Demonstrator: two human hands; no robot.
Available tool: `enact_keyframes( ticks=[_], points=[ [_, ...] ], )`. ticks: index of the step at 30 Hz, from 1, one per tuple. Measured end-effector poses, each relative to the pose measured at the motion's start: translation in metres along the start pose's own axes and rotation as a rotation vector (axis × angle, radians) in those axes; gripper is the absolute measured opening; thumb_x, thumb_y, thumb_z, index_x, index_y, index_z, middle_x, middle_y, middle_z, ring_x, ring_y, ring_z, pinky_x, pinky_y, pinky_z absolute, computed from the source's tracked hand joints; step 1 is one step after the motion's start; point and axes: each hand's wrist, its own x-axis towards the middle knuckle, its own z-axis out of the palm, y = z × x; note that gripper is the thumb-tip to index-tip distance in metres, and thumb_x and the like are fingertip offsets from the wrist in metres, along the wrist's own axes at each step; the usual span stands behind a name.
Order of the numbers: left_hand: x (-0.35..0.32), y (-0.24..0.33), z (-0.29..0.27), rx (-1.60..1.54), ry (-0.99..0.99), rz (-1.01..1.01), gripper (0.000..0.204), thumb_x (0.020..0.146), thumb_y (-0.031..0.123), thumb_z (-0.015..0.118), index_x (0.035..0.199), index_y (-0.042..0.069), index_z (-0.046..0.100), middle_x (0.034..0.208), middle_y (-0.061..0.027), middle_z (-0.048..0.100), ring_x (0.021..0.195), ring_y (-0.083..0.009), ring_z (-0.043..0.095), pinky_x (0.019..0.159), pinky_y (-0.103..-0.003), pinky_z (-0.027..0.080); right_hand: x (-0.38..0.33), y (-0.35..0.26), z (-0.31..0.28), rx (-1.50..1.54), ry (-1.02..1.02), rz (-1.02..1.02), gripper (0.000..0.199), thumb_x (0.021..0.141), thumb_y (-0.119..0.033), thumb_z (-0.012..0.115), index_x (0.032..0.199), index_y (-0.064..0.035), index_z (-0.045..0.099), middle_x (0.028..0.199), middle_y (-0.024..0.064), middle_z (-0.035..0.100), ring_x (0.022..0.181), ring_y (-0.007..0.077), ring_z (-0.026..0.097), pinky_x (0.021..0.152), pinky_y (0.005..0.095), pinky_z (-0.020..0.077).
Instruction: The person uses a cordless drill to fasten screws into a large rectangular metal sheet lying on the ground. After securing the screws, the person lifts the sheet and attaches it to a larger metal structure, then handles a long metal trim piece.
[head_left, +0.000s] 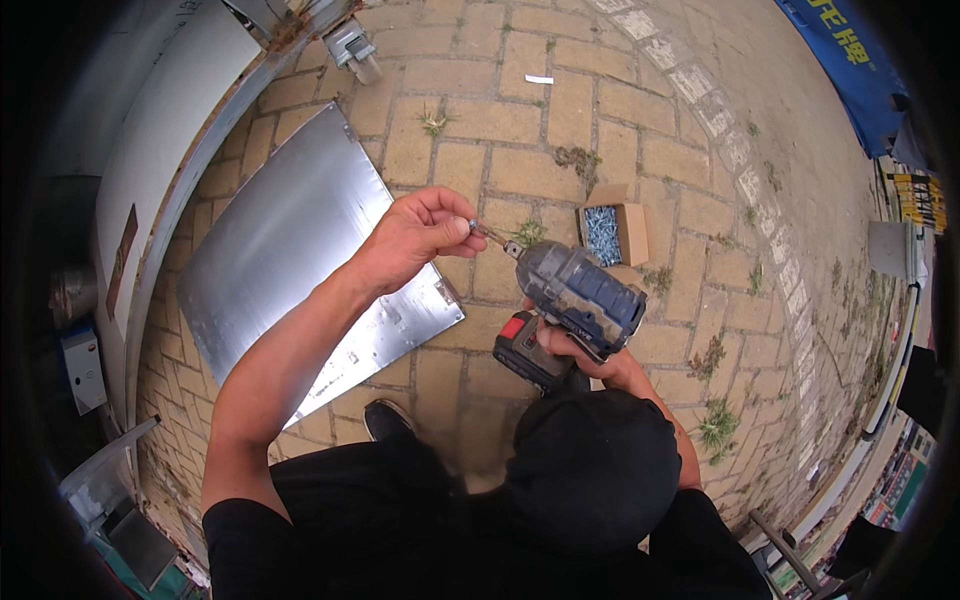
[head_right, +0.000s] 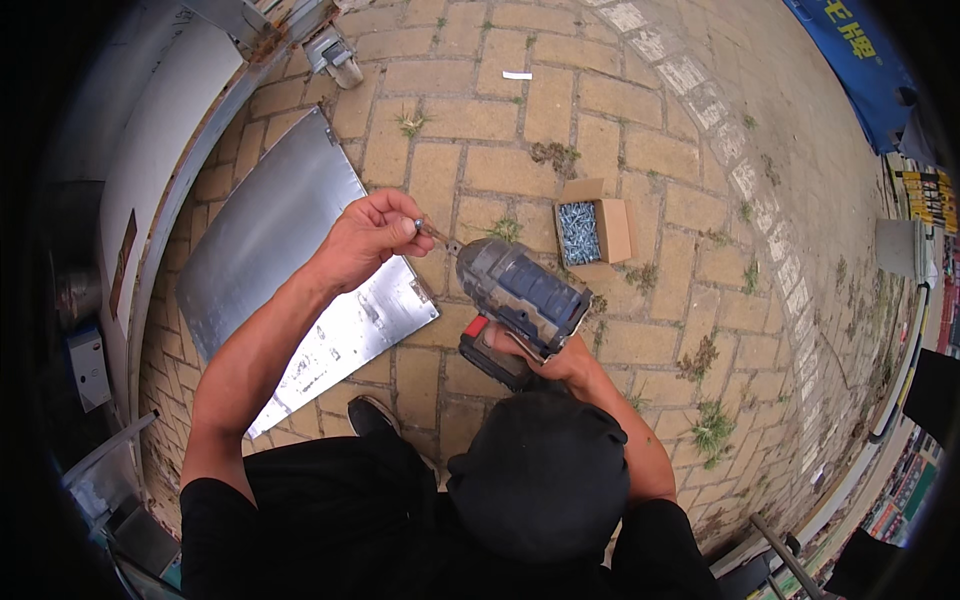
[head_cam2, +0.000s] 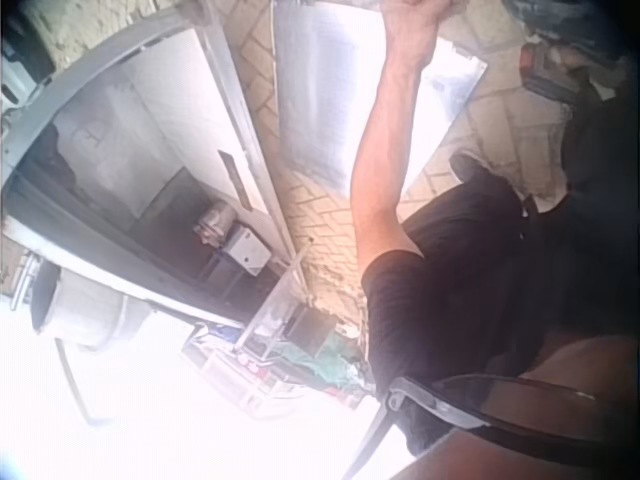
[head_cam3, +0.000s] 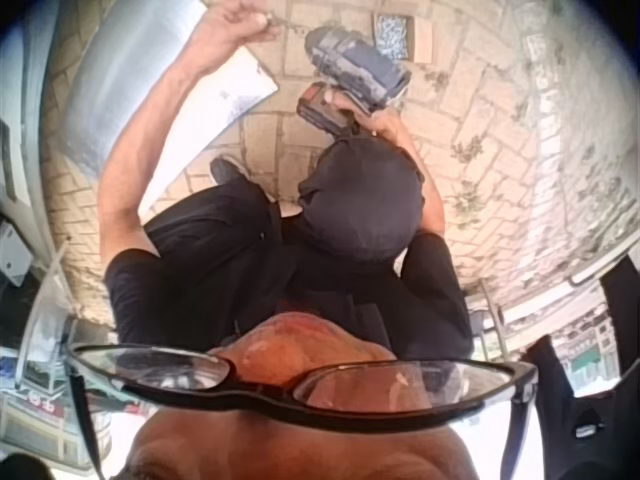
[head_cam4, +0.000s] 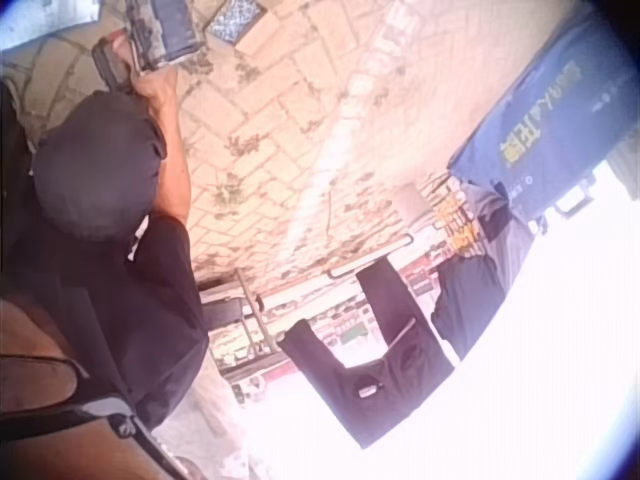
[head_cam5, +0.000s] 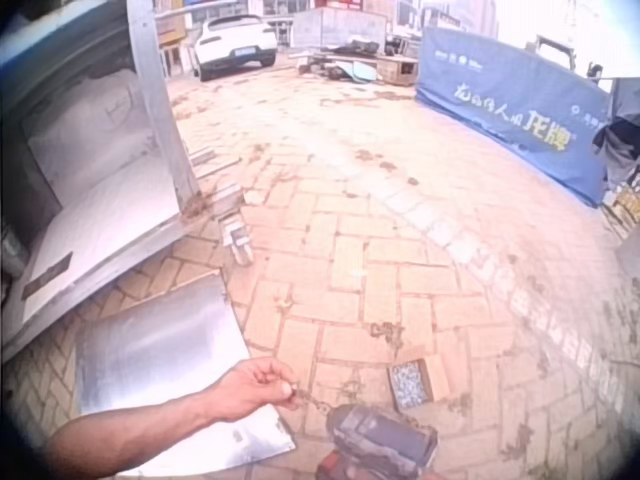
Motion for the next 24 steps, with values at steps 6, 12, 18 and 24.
enact_keyframes(
  ticks=[6, 12, 18, 24],
  points=[
    [0.001, -0.001, -0.001, 0.017, -0.011, 0.008, 0.011, 0.095, 0.01, 0.066, 0.103, 0.002, 0.063, 0.095, -0.0092, 0.071, 0.088, -0.0178, 0.071, 0.081, -0.03, 0.059, 0.0, 0.003, 0.0, 0.046, -0.013, 0.02, 0.043, 0.082, -0.005, 0.07, 0.123, -0.0005, 0.06, 0.082, -0.0022, 0.059, 0.073, 0.0078, 0.054, 0.071, 0.0246, 0.0444],
    [-0.002, 0.007, -0.002, 0.197, -0.026, 0.052, 0.015, 0.094, 0.013, 0.069, 0.102, 0.001, 0.065, 0.093, -0.0087, 0.071, 0.086, -0.0159, 0.07, 0.079, -0.029, 0.058, -0.003, -0.007, -0.005, -0.11, -0.009, -0.056, 0.025, 0.086, -0.016, 0.077, 0.108, -0.0077, 0.07, 0.096, 0.0079, 0.072, 0.086, 0.0226, 0.067, 0.077, 0.0362, 0.0531],
    [-0.005, 0.007, 0.003, 0.239, -0.021, -0.041, 0.018, 0.094, 0.015, 0.069, 0.103, 0.0, 0.065, 0.093, -0.0089, 0.071, 0.084, -0.0161, 0.07, 0.079, -0.029, 0.057, -0.006, -0.026, -0.002, -0.39, -0.001, -0.252, 0.026, 0.087, -0.019, 0.074, 0.11, -0.0085, 0.069, 0.102, 0.0099, 0.071, 0.091, 0.0276, 0.067, 0.08, 0.0382, 0.053],
    [0.006, -0.013, 0.003, 0.138, 0.014, -0.114, 0.016, 0.095, 0.017, 0.067, 0.104, 0.004, 0.064, 0.101, -0.0066, 0.068, 0.095, -0.0158, 0.067, 0.083, -0.028, 0.056, -0.001, -0.017, -0.006, -0.603, 0.026, -0.306, 0.03, 0.086, -0.025, 0.072, 0.111, -0.0099, 0.067, 0.103, 0.0113, 0.068, 0.093, 0.0329, 0.064, 0.082, 0.0407, 0.0516]
  ],
)
